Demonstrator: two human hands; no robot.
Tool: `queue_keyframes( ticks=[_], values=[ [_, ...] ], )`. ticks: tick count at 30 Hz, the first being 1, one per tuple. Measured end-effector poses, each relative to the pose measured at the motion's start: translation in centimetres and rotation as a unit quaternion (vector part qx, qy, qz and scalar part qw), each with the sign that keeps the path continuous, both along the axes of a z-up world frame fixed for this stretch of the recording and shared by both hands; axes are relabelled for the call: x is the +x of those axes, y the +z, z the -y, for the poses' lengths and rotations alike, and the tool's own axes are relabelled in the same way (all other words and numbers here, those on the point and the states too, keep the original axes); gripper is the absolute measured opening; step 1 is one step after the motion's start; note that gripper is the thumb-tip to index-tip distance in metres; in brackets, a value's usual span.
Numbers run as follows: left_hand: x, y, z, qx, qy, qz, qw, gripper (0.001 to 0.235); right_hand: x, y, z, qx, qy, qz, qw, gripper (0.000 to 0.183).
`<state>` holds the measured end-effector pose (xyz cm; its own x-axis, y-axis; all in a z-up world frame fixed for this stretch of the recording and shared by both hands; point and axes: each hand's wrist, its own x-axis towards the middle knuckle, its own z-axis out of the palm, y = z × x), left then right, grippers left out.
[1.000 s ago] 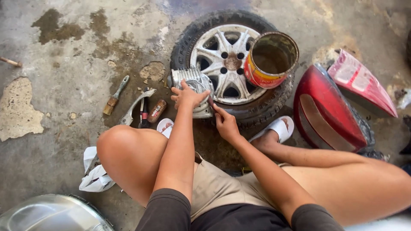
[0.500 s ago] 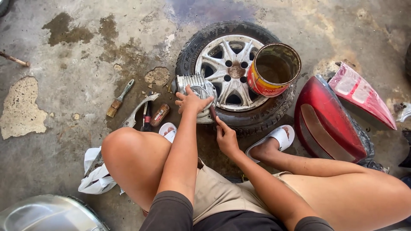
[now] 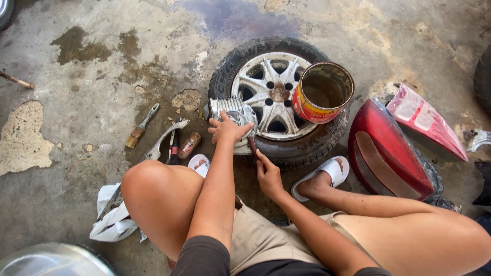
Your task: The person is sanding the cooling fins of a motorcycle engine component using sandpaper and a small tool for precision.
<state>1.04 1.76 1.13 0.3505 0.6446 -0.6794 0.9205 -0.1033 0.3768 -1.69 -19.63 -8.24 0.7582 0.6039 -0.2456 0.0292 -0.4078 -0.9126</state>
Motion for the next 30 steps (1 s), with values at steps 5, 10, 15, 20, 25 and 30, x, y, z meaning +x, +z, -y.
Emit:
queue_keyframes(
  ticks=[5,10,15,20,25,30],
  values=[
    [0.2,0.2,0.0,0.006,-0.001,0.006,1.0,0.116,0.5,-0.9,-0.7,0.018,-0.027,-0.023,0.999,0.046],
    [0.0,-0.6,-0.2,0.002,-0.003,-0.005,1.0,0.117,0.9,-4.5,-0.5,0.107,-0.063,-0.106,0.987,0.044],
    [-0.1,-0.1,0.0,0.007,-0.002,0.0,1.0,0.112,2.0,-3.2,-0.9,0.169,-0.096,-0.27,0.943,0.038],
    [0.1,-0.5,0.2,0.006,0.0,0.009,1.0,0.113,2.4,-1.0,-2.5,0.065,-0.068,-0.066,0.993,0.041],
    [-0.8,-0.9,0.1,0.014,-0.011,0.01,1.0,0.116,-0.2,2.2,-2.3,-0.027,-0.046,0.036,0.998,0.047],
    [-2.5,0.6,0.1,0.017,-0.043,0.077,0.996,0.13,1.3,4.4,-3.5,-0.051,-0.013,0.03,0.998,0.047]
  ],
)
